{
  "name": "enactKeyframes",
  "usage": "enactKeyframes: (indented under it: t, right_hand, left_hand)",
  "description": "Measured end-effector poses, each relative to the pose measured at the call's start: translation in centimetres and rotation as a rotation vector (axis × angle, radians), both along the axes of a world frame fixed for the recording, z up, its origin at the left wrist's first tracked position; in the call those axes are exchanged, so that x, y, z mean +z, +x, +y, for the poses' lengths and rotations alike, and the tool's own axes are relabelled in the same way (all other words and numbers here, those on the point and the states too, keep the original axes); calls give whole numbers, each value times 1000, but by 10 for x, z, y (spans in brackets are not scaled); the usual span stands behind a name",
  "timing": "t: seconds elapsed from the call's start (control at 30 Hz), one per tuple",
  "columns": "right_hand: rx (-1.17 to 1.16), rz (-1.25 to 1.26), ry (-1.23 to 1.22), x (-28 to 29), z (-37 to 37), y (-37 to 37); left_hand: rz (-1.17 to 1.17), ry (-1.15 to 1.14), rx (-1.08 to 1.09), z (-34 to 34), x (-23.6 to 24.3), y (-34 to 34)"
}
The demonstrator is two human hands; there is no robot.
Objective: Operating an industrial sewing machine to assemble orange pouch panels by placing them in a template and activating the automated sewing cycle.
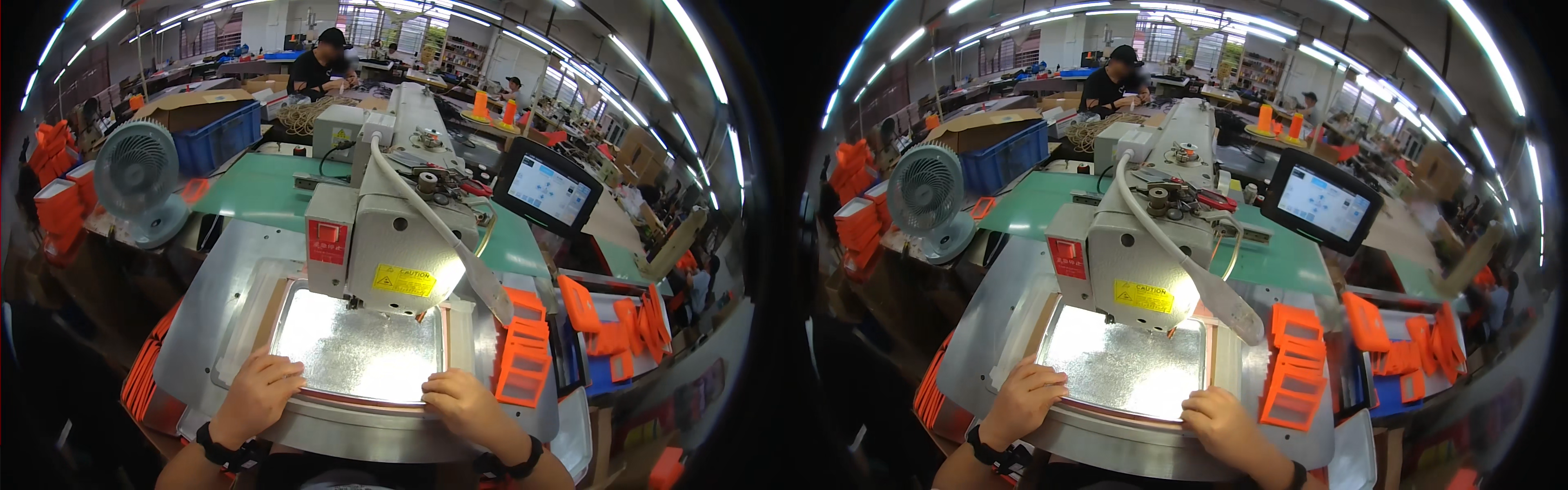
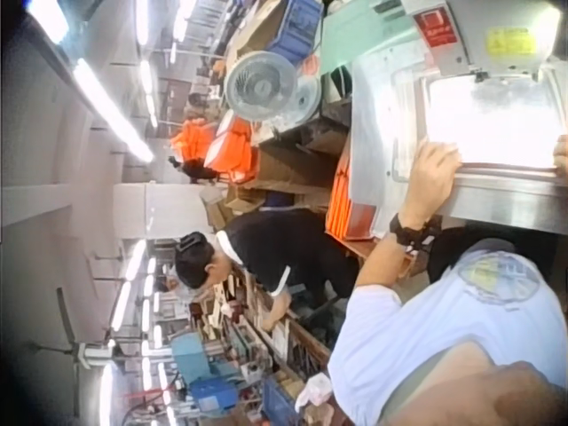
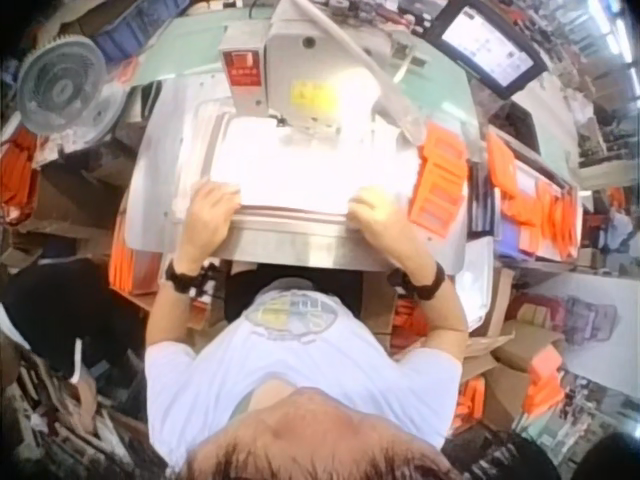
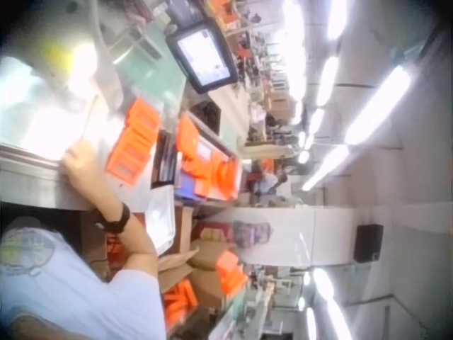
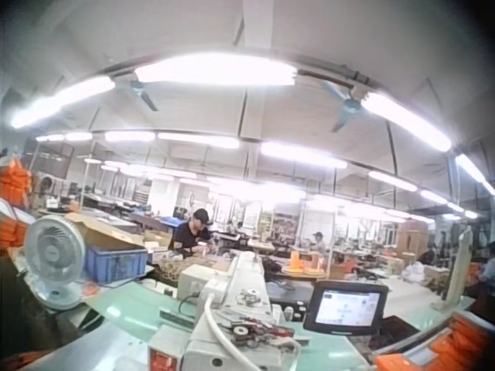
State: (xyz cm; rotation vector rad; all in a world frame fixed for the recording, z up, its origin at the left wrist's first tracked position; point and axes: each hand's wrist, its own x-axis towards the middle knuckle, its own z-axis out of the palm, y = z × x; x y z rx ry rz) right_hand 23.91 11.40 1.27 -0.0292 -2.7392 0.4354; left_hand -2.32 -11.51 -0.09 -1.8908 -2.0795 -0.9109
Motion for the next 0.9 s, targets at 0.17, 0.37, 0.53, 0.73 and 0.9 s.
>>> enactKeyframes:
  t: [0.17,0.37,0.53,0.73,0.9]
  right_hand:
    - [-101,-87,-67,23,3,4]
    - [-107,-174,-247,12,23,12]
    - [-93,-178,-224,11,26,12]
    - [-52,-186,-202,12,28,12]
    - [-40,-164,-170,10,29,13]
  left_hand:
    - [-137,-9,-33,0,-9,-5]
    - [-213,18,-35,2,-8,-4]
    - [-192,-2,-20,3,-9,-1]
    - [-234,-22,-10,1,-6,0]
    - [-229,-19,-32,4,-8,-1]
